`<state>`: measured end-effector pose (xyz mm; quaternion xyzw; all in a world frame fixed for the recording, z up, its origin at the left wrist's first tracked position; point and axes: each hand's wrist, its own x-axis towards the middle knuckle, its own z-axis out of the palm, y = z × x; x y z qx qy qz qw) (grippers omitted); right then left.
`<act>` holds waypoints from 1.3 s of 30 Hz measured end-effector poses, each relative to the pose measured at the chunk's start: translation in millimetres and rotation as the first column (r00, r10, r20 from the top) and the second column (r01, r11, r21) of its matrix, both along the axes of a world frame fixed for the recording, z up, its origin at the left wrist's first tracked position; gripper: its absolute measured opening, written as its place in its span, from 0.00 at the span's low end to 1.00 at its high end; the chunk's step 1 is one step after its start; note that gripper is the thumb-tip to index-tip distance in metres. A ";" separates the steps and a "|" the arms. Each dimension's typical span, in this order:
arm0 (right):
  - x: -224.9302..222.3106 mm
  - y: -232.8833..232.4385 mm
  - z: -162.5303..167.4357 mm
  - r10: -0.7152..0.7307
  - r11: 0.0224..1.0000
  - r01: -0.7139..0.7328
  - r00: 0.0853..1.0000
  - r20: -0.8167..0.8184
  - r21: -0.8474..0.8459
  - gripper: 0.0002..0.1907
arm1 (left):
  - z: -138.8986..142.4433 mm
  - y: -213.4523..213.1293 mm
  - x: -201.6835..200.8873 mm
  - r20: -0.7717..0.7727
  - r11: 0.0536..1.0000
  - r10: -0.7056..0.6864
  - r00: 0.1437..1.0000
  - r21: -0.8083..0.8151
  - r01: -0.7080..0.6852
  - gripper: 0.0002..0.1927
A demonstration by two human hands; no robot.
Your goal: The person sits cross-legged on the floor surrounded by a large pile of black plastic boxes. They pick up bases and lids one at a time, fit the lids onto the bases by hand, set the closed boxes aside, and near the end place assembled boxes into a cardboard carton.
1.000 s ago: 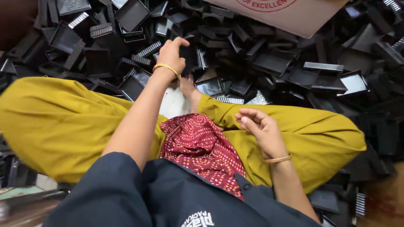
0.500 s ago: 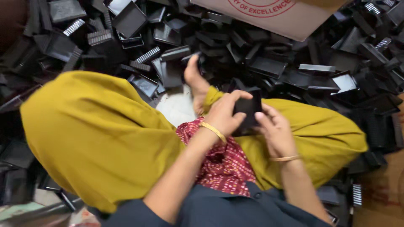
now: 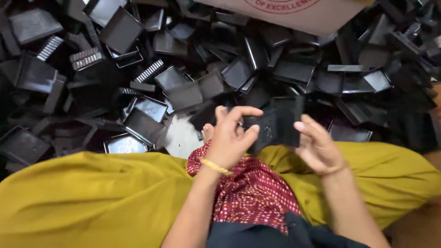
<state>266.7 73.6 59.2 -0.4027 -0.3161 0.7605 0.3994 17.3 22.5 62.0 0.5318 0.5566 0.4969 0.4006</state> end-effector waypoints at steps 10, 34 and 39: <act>-92.5 12.8 -33.3 0.220 0.969 -0.239 0.952 -0.212 -0.068 0.31 | -97.7 -2.1 -48.0 0.438 0.990 0.110 0.892 -0.131 -0.057 0.27; -141.4 37.2 -64.2 0.367 0.930 -0.354 0.901 0.231 -0.100 0.29 | -88.1 63.8 -77.9 0.608 0.989 0.142 0.781 -0.129 -0.079 0.19; -132.6 15.8 -100.1 0.197 0.871 -0.385 0.844 0.500 0.306 0.29 | -83.8 63.4 -107.6 -0.140 0.886 0.460 0.877 0.141 -0.442 0.19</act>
